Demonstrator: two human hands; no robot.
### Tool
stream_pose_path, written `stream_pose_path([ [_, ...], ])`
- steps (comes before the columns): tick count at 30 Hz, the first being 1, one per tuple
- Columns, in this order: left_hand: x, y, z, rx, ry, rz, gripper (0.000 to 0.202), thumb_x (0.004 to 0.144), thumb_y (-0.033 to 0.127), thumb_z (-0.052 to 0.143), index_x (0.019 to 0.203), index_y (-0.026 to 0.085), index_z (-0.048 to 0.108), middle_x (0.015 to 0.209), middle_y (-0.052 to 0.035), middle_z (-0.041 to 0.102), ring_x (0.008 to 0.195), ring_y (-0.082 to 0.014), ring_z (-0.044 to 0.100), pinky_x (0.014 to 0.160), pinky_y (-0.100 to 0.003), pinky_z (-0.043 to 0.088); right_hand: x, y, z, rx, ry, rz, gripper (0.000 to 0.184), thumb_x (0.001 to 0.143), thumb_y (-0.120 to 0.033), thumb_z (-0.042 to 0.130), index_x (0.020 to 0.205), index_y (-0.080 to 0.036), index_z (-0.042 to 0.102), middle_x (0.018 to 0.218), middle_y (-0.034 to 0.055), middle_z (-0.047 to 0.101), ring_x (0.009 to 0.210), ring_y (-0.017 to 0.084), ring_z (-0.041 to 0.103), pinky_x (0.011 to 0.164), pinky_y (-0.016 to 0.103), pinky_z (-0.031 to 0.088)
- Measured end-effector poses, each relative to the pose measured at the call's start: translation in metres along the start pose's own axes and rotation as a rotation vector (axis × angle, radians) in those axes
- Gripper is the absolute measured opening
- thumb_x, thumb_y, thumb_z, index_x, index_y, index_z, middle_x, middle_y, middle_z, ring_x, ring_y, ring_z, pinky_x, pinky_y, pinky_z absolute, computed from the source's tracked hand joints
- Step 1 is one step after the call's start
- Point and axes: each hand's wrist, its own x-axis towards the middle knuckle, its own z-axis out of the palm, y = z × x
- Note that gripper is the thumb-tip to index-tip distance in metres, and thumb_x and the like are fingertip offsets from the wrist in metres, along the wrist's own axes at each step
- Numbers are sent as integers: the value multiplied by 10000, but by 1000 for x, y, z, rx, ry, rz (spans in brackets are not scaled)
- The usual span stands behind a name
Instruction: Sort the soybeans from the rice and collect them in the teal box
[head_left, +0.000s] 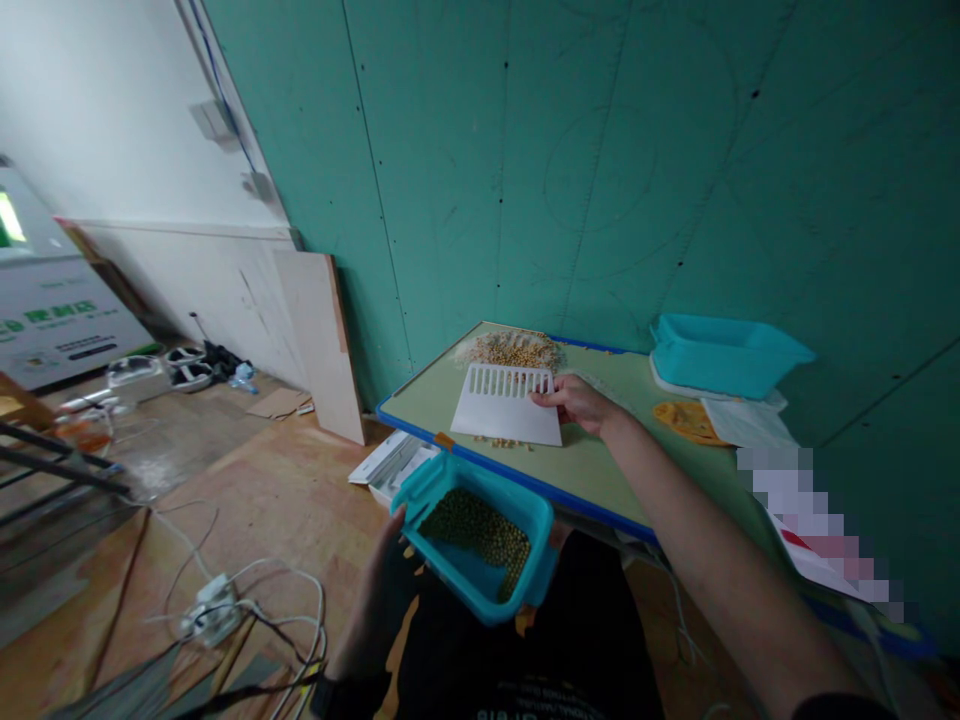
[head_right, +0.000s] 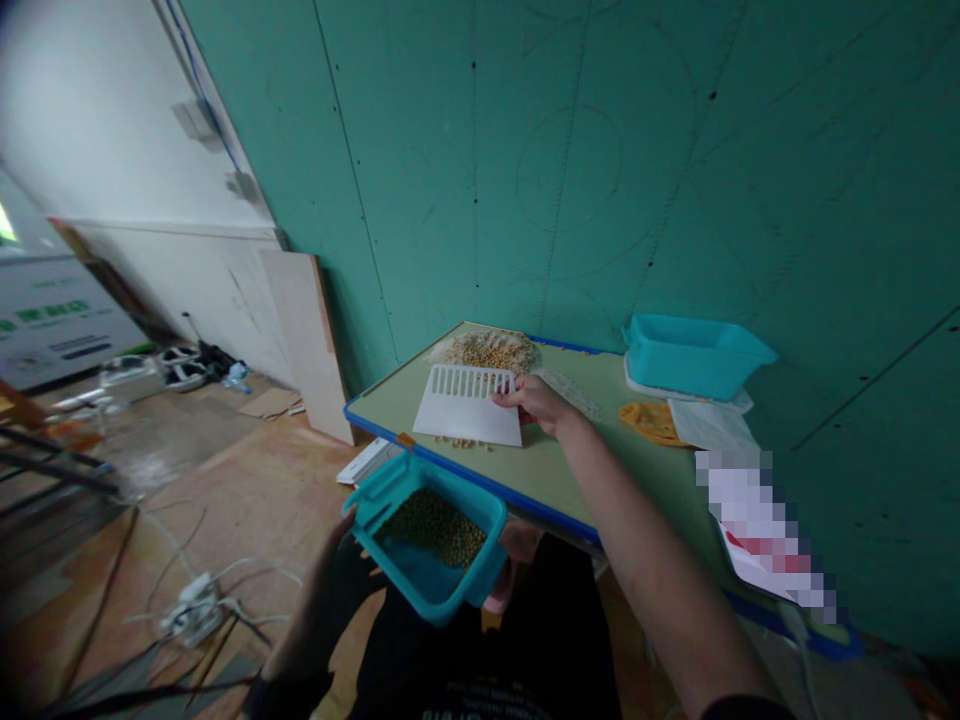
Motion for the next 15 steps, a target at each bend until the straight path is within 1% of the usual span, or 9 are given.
stream_pose_path([
  [4, -2, 3, 1, 16, -37, -13, 583, 780, 434, 773, 1330, 363, 591, 1154, -43, 722, 934, -259, 705, 734, -374, 582, 0, 0, 0, -5, -17, 9, 140, 757, -185, 777, 877, -125, 738, 759, 64, 754, 601, 162, 649, 529, 255, 525],
  [8, -3, 4, 0, 1, -73, 15, 510, 790, 384, 782, 1271, 407, 612, 1052, 7, 732, 829, -219, 701, 692, -348, 571, 2, 1, -1, 5, -41, 22, 159, 731, -191, 801, 853, -116, 730, 743, 63, 747, 597, 157, 648, 522, 249, 518],
  [10, -3, 4, 0, -24, -90, 23, 500, 802, 376, 776, 1272, 403, 609, 1054, -1, 735, 817, -211, 702, 681, -335, 567, 3, 2, -2, 12, -51, 23, 174, 718, -198, 813, 847, -117, 728, 736, 60, 745, 593, 154, 645, 520, 246, 517],
  [12, -3, 3, 1, -39, -82, 3, 484, 820, 399, 759, 1280, 379, 608, 1067, -24, 735, 825, -213, 704, 687, -339, 572, 3, 2, -2, 15, -60, 22, 190, 708, -208, 824, 848, -121, 729, 732, 56, 744, 590, 152, 643, 515, 244, 518],
  [15, -1, 3, 1, -38, -72, 5, 503, 798, 405, 783, 1269, 376, 607, 1094, -26, 733, 850, -220, 708, 699, -350, 580, 3, 2, -1, 15, -76, 29, 208, 689, -220, 841, 836, -123, 731, 731, 57, 743, 592, 150, 644, 507, 237, 521],
])
